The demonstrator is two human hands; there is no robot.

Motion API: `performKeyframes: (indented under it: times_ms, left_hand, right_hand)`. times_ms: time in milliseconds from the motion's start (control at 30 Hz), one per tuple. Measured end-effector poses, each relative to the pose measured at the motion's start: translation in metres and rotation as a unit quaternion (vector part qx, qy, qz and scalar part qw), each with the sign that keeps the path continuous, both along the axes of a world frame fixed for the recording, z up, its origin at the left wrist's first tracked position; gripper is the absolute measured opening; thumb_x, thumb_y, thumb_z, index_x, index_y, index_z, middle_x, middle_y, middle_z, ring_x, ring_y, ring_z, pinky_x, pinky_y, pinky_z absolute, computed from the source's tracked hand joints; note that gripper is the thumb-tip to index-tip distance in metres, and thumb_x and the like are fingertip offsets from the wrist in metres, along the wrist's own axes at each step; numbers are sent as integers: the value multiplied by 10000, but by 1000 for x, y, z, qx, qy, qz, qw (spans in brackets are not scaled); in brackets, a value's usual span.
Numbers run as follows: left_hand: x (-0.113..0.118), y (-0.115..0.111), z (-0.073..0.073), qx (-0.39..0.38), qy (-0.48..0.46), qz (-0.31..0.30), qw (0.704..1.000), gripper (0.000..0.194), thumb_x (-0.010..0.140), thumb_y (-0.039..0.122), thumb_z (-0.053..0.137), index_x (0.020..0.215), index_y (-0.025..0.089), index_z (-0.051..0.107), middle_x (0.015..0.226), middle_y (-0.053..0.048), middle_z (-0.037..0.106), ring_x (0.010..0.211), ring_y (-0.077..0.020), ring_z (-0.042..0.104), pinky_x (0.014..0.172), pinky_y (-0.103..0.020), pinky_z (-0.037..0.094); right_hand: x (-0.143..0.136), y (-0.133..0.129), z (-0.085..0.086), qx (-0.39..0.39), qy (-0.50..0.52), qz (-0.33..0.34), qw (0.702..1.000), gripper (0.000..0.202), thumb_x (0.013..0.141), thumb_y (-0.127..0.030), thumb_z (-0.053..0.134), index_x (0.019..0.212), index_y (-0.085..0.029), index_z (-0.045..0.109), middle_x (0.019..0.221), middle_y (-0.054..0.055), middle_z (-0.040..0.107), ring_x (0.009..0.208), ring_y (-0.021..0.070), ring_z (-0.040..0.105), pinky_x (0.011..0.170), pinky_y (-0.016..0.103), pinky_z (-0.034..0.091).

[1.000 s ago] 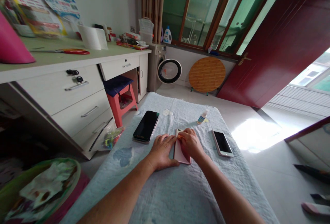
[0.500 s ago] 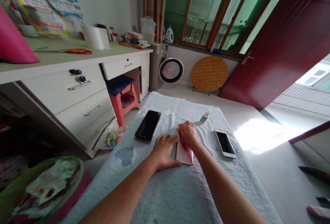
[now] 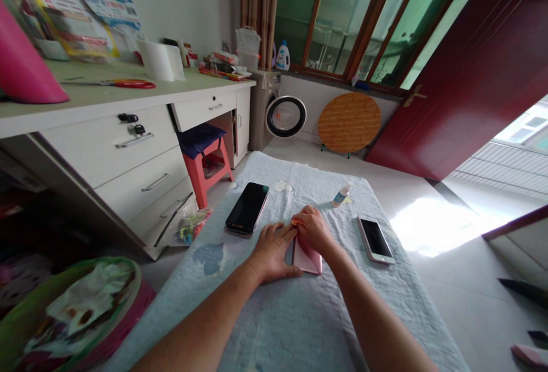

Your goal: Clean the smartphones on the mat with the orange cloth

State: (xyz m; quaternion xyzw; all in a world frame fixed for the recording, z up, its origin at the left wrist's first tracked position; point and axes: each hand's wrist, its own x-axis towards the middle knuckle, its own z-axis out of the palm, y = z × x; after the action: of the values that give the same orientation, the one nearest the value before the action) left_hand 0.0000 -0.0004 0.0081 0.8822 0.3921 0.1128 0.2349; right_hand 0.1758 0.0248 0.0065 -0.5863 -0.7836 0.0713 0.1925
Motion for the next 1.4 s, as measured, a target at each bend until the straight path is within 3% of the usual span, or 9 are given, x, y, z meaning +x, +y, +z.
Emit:
performKeyframes:
  times_ms: [400,733,933,1400]
  left_hand:
    - [0,-2,4,-11,11,17,1000,975,570,584,749,1402,259,359,1469,-71,389,1335,-362,302,1111,-504,187]
    - [0,-1,-2,4,-5,11,1000,970,562,568,748,1397,254,365,1462,-51,402,1326,-351,306,1105,-474,211]
    - [0,0,-3,10,-11,8,1000,950,574,546,743,1397,250,372,1459,-53,407,1324,-348,306,1105,-478,204]
    - [0,1,-8,17,-26,17,999,982,531,563,777,1377,237,400,1437,-86,426,1312,-364,326,1094,-496,232]
  right_hand:
    - [7,18,2,1,-27,-64,998,236,868,-158,489,907,-207,717,870,70,602,875,177,512,829,268,347]
    - [46,-1,-5,17,-3,-137,990,225,880,-199,486,868,-204,711,797,45,570,796,162,510,780,258,345]
    - [44,-8,-5,15,-3,-158,987,219,874,-212,491,861,-196,709,790,47,562,779,163,496,754,253,339]
    - [4,-39,3,2,26,-48,998,200,823,-111,508,809,-198,688,840,35,563,838,160,483,811,258,349]
